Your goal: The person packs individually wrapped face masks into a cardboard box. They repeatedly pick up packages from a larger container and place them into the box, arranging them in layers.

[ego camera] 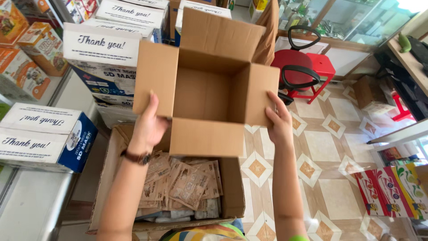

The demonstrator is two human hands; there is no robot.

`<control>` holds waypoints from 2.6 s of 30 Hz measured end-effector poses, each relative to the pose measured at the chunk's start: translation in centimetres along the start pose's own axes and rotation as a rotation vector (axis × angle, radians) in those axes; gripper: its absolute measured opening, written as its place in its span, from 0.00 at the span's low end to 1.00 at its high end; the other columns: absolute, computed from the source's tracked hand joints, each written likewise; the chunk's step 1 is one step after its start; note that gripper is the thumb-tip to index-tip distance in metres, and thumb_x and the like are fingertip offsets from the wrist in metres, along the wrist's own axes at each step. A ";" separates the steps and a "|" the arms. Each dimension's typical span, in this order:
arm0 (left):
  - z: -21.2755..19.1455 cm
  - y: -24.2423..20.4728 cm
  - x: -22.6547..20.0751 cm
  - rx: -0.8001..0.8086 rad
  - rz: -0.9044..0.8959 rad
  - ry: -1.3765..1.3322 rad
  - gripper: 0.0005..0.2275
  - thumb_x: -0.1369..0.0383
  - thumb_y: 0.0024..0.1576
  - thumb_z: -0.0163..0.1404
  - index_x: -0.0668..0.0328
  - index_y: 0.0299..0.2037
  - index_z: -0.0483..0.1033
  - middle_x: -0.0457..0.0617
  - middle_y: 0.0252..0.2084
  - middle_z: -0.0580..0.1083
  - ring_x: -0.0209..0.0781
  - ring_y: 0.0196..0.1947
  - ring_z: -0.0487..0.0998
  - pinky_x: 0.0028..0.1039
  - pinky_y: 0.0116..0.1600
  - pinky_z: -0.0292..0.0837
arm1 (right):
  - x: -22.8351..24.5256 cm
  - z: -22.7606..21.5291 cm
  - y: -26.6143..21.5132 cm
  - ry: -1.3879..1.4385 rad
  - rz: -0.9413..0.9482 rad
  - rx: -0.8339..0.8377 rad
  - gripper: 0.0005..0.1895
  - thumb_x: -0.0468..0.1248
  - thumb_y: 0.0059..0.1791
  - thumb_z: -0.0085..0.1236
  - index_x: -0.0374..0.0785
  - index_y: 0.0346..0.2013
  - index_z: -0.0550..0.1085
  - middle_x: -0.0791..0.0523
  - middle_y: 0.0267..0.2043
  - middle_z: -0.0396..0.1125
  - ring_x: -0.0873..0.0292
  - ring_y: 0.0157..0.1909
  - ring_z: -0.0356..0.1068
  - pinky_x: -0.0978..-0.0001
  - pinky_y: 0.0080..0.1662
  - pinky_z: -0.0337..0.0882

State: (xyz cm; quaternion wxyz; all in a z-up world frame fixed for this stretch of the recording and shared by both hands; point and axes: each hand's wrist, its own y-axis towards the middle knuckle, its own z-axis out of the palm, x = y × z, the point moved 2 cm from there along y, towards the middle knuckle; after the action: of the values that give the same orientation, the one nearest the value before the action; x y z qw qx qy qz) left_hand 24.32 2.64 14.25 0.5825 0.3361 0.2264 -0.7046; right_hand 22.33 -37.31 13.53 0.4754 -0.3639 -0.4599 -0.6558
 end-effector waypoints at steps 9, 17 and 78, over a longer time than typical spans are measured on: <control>-4.4 9.1 4.3 -0.036 -0.019 0.007 0.32 0.43 0.57 0.49 0.51 0.67 0.63 0.47 0.63 0.70 0.44 0.62 0.70 0.50 0.58 0.70 | -5.7 -0.8 7.6 0.067 0.098 0.024 0.27 0.26 0.55 0.48 0.38 0.70 0.63 0.53 0.67 0.64 0.60 0.62 0.68 0.67 0.61 0.70; -12.0 11.9 9.3 -0.137 -0.179 0.000 0.32 0.44 0.56 0.49 0.50 0.67 0.63 0.47 0.64 0.69 0.44 0.62 0.69 0.46 0.55 0.71 | -13.1 -2.5 9.2 0.019 0.392 -0.015 0.26 0.32 0.55 0.47 0.45 0.69 0.65 0.56 0.58 0.69 0.60 0.49 0.75 0.65 0.46 0.80; -13.5 -13.2 33.0 0.956 -0.742 1.966 0.41 0.82 0.51 0.56 0.39 0.74 0.51 0.62 0.80 0.35 0.70 0.74 0.49 0.39 0.62 0.74 | -24.0 -2.9 -18.9 -0.327 0.395 -0.009 0.12 0.33 0.56 0.50 0.31 0.50 0.76 0.54 0.44 0.76 0.62 0.46 0.76 0.70 0.50 0.75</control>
State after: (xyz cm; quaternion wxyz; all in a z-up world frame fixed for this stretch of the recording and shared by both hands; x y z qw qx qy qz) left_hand 11.16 -6.91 -20.09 -0.2749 0.8388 0.3770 -0.2804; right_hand 10.87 -30.76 -14.16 0.5121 -0.5499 -0.4477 -0.4847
